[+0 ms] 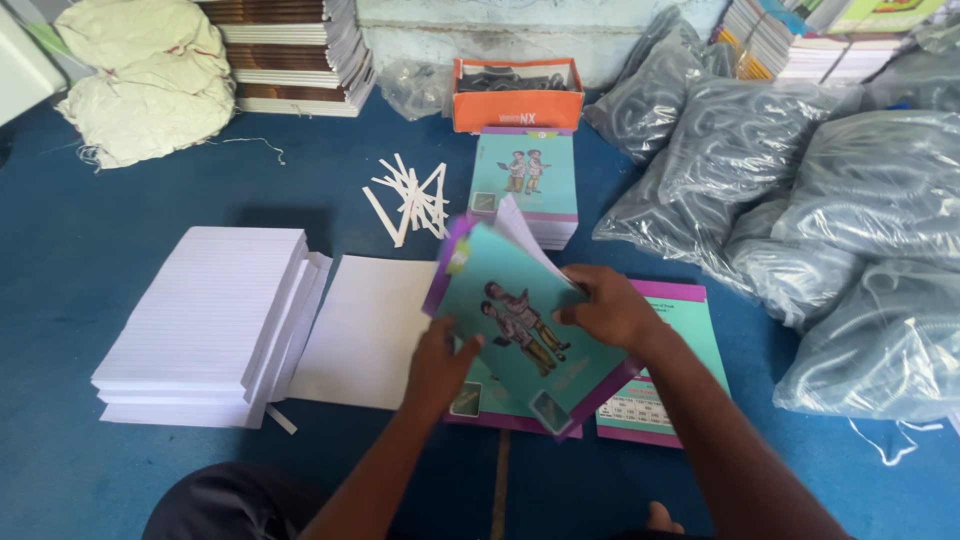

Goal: The person assembles notebooks by inserting stacks of lined paper between covers. They handle the paper and covers by hand, aligning them and stacking the completed notebooks.

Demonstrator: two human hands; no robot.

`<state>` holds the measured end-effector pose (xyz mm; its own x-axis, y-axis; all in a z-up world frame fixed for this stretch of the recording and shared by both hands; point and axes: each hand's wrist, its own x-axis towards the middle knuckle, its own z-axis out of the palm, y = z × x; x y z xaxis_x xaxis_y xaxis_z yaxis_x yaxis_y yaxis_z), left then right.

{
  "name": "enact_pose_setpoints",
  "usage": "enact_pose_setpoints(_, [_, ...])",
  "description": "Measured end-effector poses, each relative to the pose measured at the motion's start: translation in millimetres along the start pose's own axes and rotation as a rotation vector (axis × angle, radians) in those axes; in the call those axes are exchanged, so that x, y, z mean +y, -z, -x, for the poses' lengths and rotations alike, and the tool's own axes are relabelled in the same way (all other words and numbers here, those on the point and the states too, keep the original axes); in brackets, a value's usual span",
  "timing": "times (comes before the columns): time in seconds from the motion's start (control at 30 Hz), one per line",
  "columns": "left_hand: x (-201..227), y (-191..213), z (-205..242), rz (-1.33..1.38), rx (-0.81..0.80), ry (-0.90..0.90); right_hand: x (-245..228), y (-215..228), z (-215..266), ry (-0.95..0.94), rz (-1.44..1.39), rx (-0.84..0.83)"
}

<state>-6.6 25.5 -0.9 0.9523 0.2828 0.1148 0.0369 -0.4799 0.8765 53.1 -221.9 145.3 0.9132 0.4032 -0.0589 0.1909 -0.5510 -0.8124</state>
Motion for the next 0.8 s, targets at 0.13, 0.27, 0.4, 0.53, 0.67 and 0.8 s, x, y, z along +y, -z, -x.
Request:
enact_pose_setpoints(0.13, [24,34,-12,0.052,0.213,-0.051,-34,4,3,0.057,0.21,-0.068])
enact_pose_setpoints(0.27, [35,56,-21,0.121,0.154,-0.077,-54,11,12,0.122,0.429,-0.108])
enact_pose_setpoints(0.4, [33,61,-33,0.285,-0.017,-0.127,-59,9,19,0.107,0.503,-0.108])
enact_pose_setpoints(0.53, [35,60,-35,0.393,-0.161,-0.217,-58,11,21,0.134,0.588,-0.104])
enact_pose_setpoints(0.67, [45,61,-18,0.356,-0.241,-0.085,-59,13,22,0.159,0.603,-0.099])
enact_pose_setpoints(0.8, [54,62,-7,0.382,-0.198,0.004,-56,13,19,0.062,0.603,-0.133])
